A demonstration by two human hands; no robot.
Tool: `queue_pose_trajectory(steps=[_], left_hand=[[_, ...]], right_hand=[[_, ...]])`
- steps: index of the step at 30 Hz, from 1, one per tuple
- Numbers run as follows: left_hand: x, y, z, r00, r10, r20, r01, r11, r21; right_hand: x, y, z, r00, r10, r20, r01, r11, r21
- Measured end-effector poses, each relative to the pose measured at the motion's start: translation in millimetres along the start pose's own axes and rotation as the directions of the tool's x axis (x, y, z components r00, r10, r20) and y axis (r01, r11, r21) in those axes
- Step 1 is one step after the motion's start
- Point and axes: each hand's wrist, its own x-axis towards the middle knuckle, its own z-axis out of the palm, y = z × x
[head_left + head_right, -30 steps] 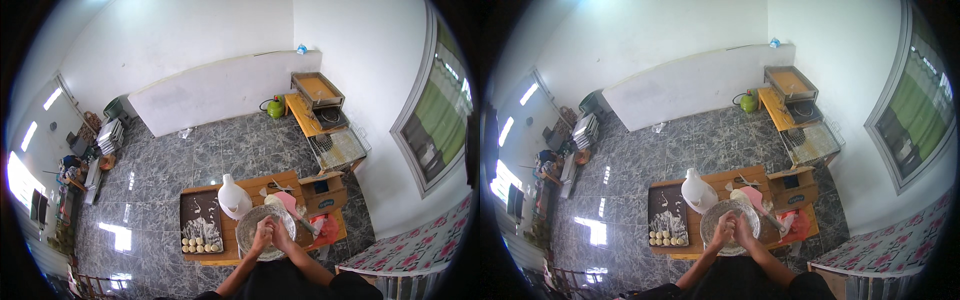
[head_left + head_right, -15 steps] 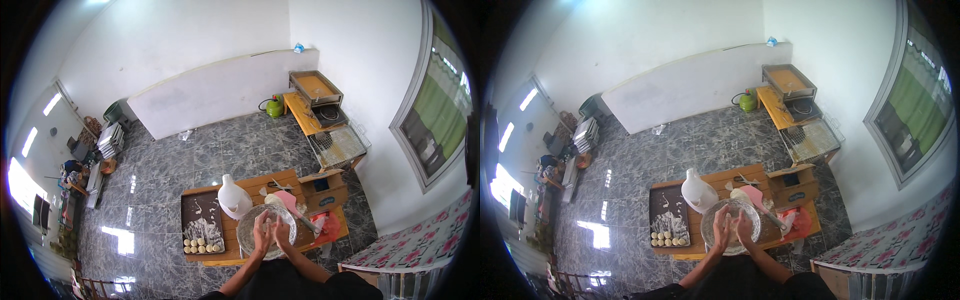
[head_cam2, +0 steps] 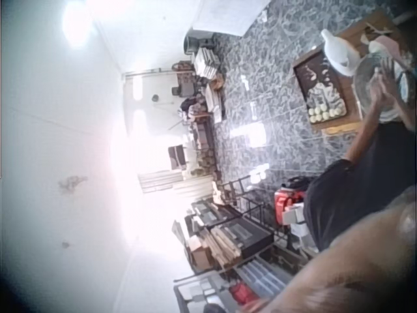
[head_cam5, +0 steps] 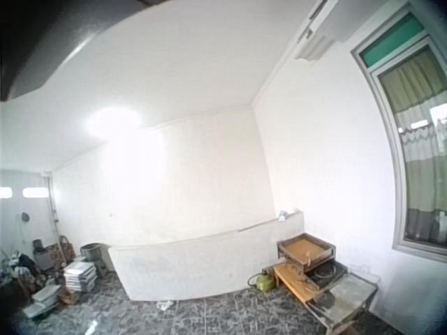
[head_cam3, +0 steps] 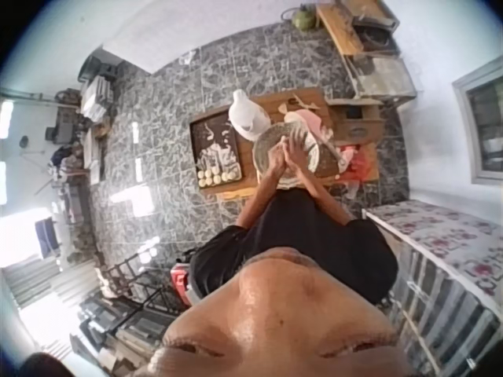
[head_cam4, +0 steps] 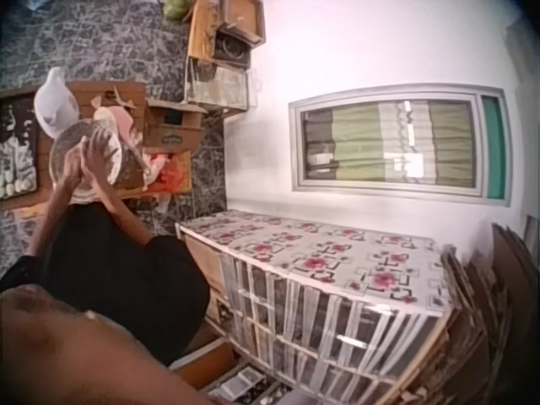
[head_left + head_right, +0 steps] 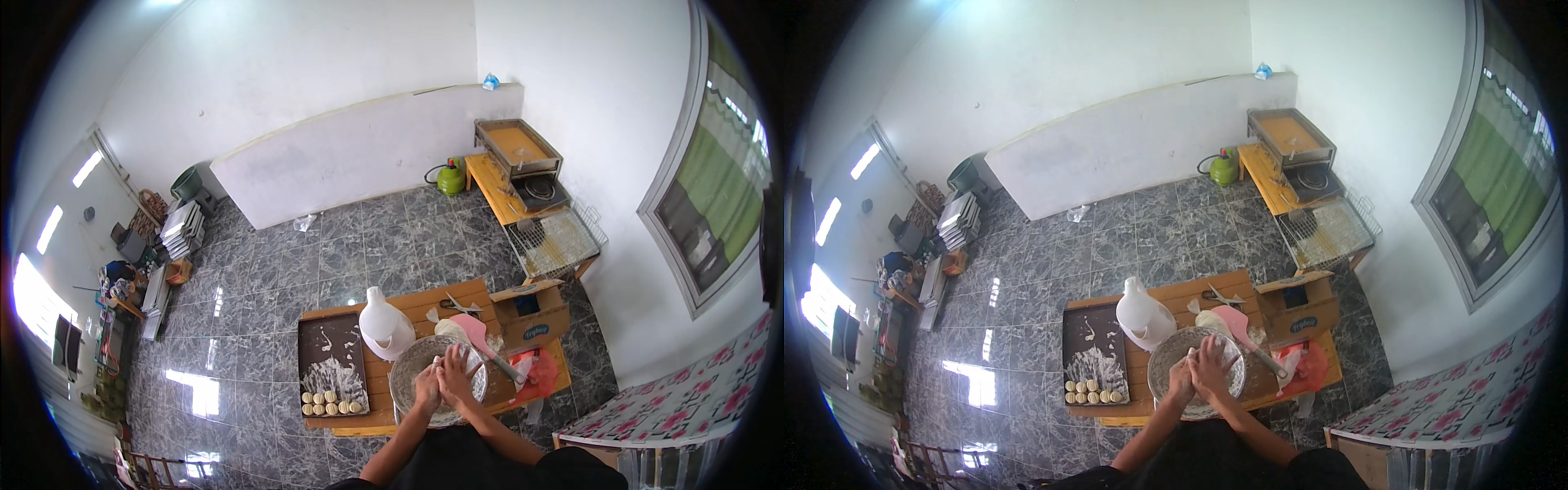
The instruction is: The person takes a piece of dough from a bowl and rolls it between their palms to form a sphere, then places it onto a baking sheet alongside other dough balls.
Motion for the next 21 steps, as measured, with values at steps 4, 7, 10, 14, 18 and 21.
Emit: queue_pose_trajectory(steps=[4,7,10,14,18,21], left_hand=[[-8.3,13.2,7.5,0.965,0.132,-0.226,-0.145,0.988,-0.043],[-11.3,28.7,4.6,0.982,0.04,-0.185,-0.076,0.978,-0.192],[-12.9,35.3,4.2,0.993,0.033,-0.117,-0.046,0.992,-0.115],[-14.6,24.0,12.7,0.957,0.28,0.071,-0.288,0.903,0.32],[-16.6,8.1,20.9,0.82,0.464,0.335,-0.537,0.421,0.731],[-20.5,7.7,20.2,0.796,0.449,0.406,-0.445,-0.02,0.895]], right_hand=[[9.4,28.7,3.3,0.992,0.072,-0.105,-0.037,0.95,0.309],[15.4,46.4,12.5,0.996,0.081,-0.031,-0.054,0.86,0.507],[15.6,47.1,15.0,0.97,0.088,0.225,-0.236,0.545,0.804],[6.5,26.7,5.5,0.821,0.008,0.57,-0.566,-0.105,0.817],[3.4,14.1,5.6,0.799,-0.243,0.55,-0.566,-0.61,0.554],[9.3,17.0,16.5,0.968,-0.159,0.195,-0.179,0.106,0.978]])
